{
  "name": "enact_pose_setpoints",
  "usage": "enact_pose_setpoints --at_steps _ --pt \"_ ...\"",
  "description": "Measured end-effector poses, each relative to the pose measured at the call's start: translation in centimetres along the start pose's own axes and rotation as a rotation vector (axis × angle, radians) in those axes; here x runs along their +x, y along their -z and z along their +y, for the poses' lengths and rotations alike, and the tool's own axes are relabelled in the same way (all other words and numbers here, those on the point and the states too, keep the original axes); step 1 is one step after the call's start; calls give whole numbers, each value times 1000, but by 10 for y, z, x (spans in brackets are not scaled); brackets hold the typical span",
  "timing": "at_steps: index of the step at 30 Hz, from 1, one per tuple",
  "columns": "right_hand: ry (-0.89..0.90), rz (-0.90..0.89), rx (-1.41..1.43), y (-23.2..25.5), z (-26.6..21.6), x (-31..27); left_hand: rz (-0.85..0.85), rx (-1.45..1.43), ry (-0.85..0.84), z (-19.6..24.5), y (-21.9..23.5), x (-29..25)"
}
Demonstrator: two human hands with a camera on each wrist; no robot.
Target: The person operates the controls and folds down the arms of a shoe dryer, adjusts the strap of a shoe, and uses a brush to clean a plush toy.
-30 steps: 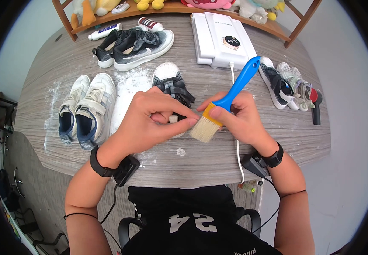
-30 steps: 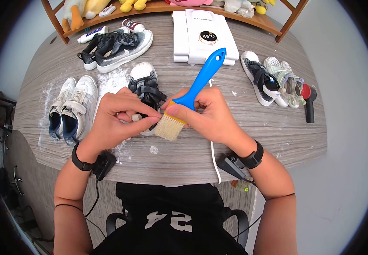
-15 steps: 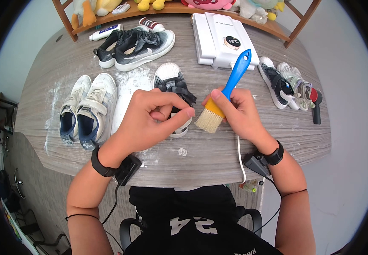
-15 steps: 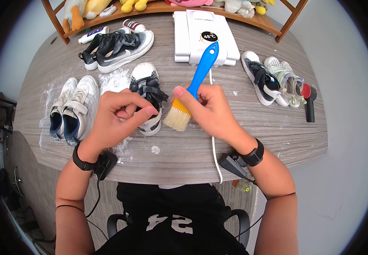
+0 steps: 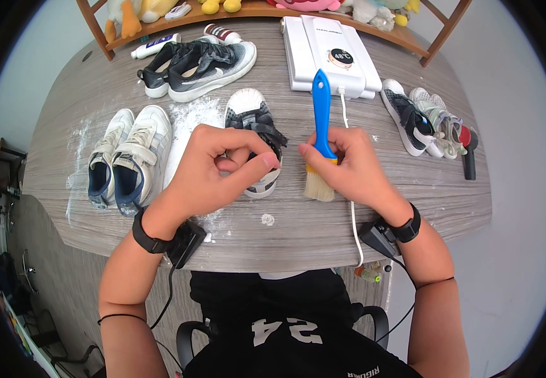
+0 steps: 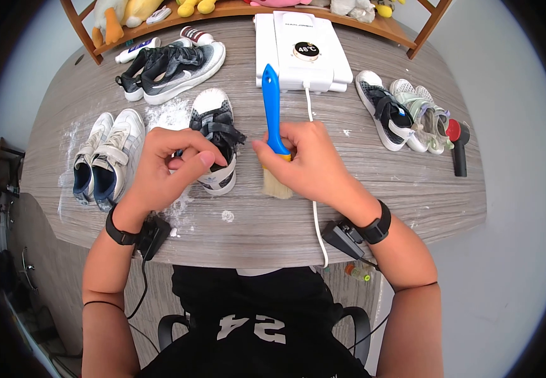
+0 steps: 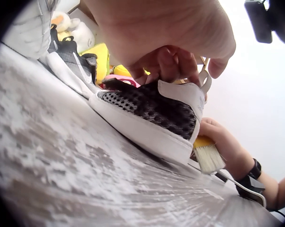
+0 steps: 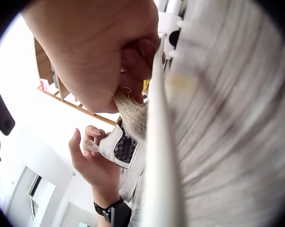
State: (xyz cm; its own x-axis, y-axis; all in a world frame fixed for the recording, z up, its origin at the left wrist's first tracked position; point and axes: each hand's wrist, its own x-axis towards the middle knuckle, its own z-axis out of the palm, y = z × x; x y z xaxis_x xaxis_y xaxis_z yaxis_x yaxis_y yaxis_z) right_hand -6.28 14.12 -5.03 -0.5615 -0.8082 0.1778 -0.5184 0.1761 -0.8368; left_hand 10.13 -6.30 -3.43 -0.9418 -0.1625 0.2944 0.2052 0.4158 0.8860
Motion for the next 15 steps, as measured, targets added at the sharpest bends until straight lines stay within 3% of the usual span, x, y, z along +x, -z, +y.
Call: enact_pose_setpoints --at_steps 10,13,15 --pt "-36 -116 -452 14 -16 -3 2 -31 -51 0 3 -1" --pt "27 -60 -531 15 -15 -4 -15 14 -160 7 8 -1" --pt "69 -18 -580 23 -21 -7 104 33 -344 14 8 -1"
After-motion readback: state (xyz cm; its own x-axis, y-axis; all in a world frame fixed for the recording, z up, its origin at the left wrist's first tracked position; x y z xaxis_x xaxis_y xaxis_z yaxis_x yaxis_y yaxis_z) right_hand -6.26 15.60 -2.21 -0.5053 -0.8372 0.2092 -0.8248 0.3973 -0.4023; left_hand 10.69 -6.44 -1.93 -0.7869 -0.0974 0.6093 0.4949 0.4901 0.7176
